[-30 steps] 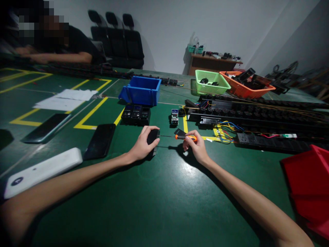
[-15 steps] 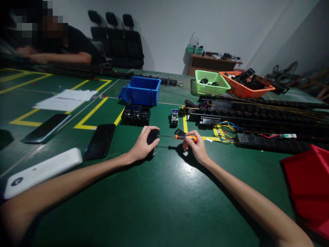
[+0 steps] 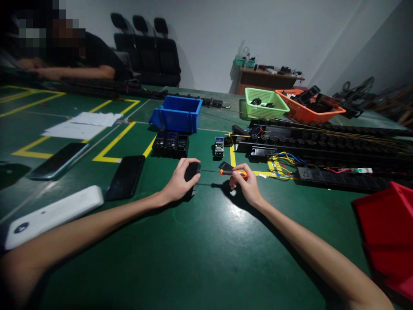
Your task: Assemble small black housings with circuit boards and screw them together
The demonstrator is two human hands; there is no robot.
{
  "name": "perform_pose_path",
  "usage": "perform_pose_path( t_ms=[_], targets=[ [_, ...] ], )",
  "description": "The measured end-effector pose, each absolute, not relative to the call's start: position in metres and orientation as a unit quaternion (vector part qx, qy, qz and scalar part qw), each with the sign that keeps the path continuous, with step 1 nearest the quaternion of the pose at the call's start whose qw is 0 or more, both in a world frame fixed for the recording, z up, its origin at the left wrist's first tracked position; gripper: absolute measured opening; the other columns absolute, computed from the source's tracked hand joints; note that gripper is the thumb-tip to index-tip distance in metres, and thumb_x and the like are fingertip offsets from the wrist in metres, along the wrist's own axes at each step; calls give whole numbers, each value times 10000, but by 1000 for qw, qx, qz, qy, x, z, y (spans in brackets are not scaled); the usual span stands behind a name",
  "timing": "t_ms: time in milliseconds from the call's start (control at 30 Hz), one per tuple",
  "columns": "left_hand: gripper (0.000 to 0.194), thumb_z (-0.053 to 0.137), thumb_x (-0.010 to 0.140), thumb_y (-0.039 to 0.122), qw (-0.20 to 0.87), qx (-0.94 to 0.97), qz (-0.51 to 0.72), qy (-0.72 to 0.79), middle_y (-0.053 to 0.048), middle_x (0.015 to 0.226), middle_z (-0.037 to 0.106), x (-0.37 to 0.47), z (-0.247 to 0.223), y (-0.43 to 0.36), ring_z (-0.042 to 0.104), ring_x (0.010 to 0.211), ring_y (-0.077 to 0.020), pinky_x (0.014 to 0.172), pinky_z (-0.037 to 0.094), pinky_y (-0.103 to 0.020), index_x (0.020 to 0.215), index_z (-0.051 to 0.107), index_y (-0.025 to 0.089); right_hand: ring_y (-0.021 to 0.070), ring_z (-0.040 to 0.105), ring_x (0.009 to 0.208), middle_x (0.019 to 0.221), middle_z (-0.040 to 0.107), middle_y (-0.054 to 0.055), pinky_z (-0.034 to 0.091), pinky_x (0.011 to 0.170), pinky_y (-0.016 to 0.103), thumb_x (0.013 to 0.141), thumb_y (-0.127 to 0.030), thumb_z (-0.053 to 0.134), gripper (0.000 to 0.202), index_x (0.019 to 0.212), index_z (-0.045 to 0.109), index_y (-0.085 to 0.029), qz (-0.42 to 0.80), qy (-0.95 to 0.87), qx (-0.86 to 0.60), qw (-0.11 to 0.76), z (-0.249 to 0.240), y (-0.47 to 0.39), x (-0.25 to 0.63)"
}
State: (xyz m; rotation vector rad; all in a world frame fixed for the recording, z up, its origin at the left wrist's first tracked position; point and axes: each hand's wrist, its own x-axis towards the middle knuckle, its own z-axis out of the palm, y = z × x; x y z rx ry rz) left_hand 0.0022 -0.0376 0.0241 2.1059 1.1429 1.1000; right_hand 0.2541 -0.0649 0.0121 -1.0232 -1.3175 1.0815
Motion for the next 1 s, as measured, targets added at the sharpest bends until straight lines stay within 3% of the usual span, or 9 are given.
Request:
perform_pose_path(
  t_ms=[1000],
  targets=[
    [338, 566, 859, 250, 251, 774, 408, 414, -54, 1155, 487, 2, 22, -36, 521, 1114, -186, 1027, 419, -363, 1191, 502, 240, 117, 554, 459, 576, 628, -51, 427, 482, 234, 898, -333, 602, 162, 953, 495, -225, 456, -560, -421, 549, 10, -64, 255]
  ],
)
